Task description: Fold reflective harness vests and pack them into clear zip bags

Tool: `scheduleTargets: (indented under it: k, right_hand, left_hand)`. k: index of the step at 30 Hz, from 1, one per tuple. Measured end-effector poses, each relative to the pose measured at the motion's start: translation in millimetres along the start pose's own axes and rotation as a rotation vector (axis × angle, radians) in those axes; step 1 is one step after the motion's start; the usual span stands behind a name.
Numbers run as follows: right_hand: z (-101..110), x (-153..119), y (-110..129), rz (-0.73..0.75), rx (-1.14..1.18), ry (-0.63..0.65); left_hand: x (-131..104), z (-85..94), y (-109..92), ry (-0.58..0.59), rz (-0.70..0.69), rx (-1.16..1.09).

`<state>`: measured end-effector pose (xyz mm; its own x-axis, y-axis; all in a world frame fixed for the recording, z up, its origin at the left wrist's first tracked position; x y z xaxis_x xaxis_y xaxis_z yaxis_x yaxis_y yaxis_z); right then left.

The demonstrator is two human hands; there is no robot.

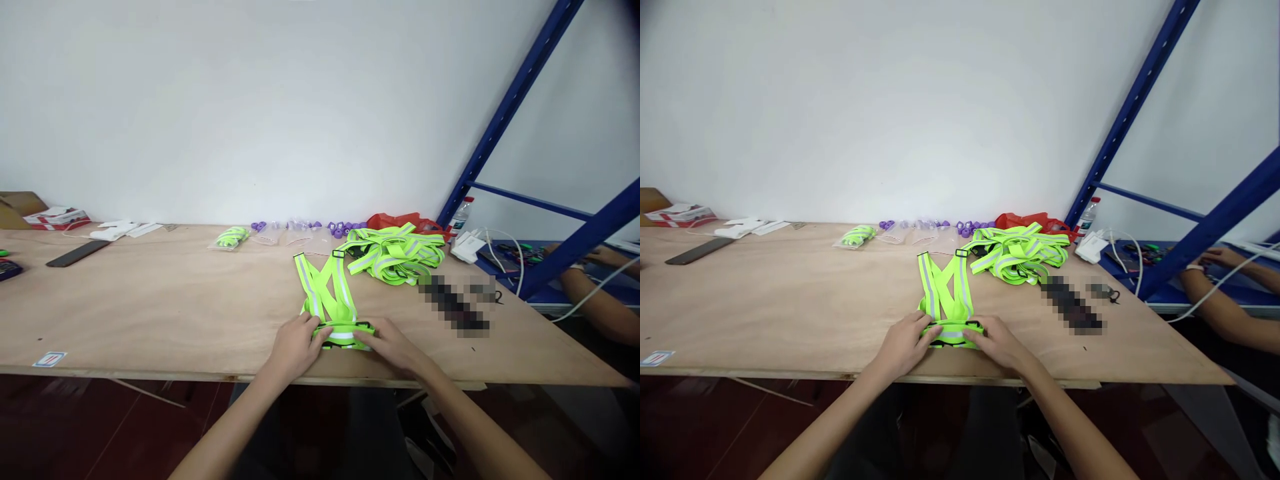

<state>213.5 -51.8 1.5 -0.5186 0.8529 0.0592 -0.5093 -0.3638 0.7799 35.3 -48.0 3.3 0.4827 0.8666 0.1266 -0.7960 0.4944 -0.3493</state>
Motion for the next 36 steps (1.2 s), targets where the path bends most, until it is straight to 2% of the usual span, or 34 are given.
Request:
scheduleTargets:
  k: [3, 6, 8, 13, 17, 21, 26, 28, 36]
  right_hand:
    - [4, 13, -8, 0.005, -0.005, -0.031]
    - [10, 16, -12, 0.054, -0.166, -0.164]
    - [9, 15, -15, 0.066, -0.268, -0.204]
    - [2, 10, -21, 0.053, -0.444, -0.293]
    - [-5, 5, -14, 0.153, -0.624, -0.375]
    - [-17, -1, -9, 0.25, -0.757, -0.299]
    - [-20, -11, -11, 0.242, -0.715, -0.115]
    - [-19, -15, -10, 0.226, -0.693, -0.082]
    - [-18, -14, -7, 0.225, -0.632, -0.096]
  left_hand:
    - [11, -3.7, 3, -0.057, 0.032, 0.014]
    - [15, -6.7, 5, -0.138, 0.034, 0.005]
    - [16, -9.2, 5, -0.165, 0.028, -0.018]
    - [19, -14.3, 5, -0.136, 0.02, -0.039]
    - [21, -13.7, 5, -0.084, -0.038, 0.008]
    - [16, -13.6, 9, -0.037, -0.166, 0.035]
    - [2, -15.7, 17, -0.01, -0.287, 0.044]
    - [-2, -16.5, 17, 0.005, -0.303, 0.041]
    - [-5, -14.5, 18, 0.045, -0.257, -0.07]
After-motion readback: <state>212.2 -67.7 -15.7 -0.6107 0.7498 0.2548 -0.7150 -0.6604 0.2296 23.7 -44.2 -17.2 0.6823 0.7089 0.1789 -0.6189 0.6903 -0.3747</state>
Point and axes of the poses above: each hand's wrist, its own x-axis towards the middle knuckle, its own z-axis out of the back of the hand, y = z × x, the point moved 7 cm from there along x, towards the middle knuckle, and after that the axes turned 7 degrees about y, right-handed, at the moved point
